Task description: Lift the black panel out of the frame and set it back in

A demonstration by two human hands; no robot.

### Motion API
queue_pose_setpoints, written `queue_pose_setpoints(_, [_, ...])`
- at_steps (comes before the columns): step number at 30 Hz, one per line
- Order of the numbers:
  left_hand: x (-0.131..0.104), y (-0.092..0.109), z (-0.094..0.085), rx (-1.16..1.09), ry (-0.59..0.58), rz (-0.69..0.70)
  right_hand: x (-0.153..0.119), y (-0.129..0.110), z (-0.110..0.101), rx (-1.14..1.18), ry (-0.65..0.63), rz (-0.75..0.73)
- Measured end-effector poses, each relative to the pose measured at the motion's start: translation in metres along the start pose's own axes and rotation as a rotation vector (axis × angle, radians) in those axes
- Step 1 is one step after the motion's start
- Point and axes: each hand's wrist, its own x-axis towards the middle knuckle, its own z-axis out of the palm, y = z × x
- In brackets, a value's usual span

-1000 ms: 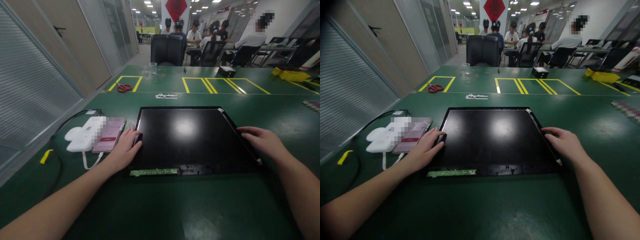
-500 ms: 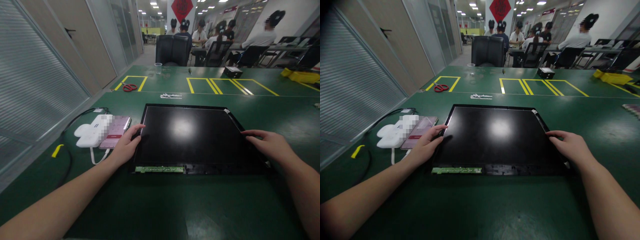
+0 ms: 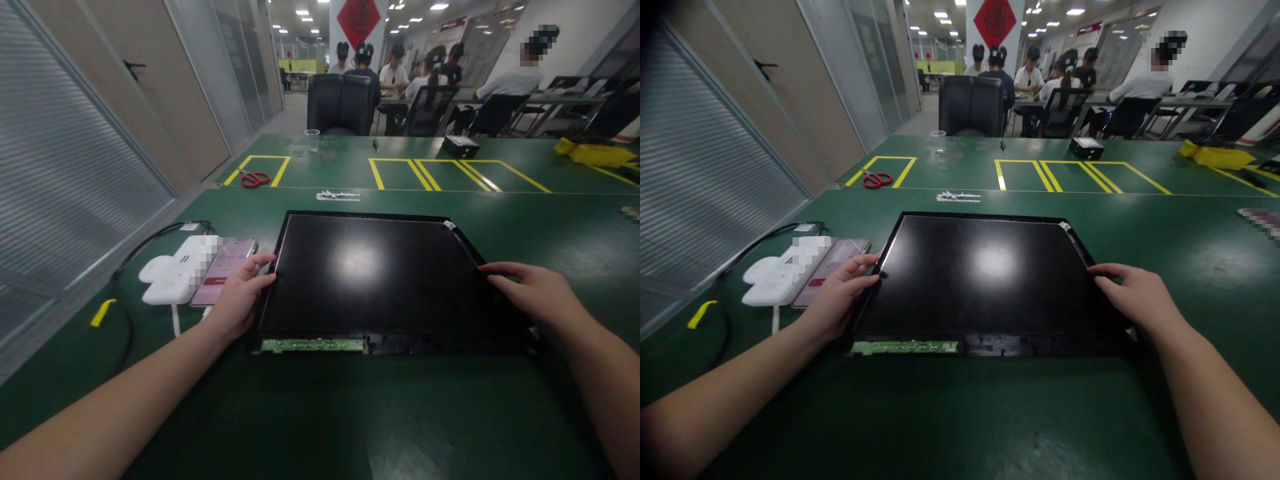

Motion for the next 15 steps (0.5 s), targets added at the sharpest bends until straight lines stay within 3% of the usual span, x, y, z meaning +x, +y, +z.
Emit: queue_pose_setpoints(15, [-0.0021,-0.0022,0.0033,-0.245,-0.022,-0.083,0.0013,0.0035,0.0008,0.027,0.01,0.002])
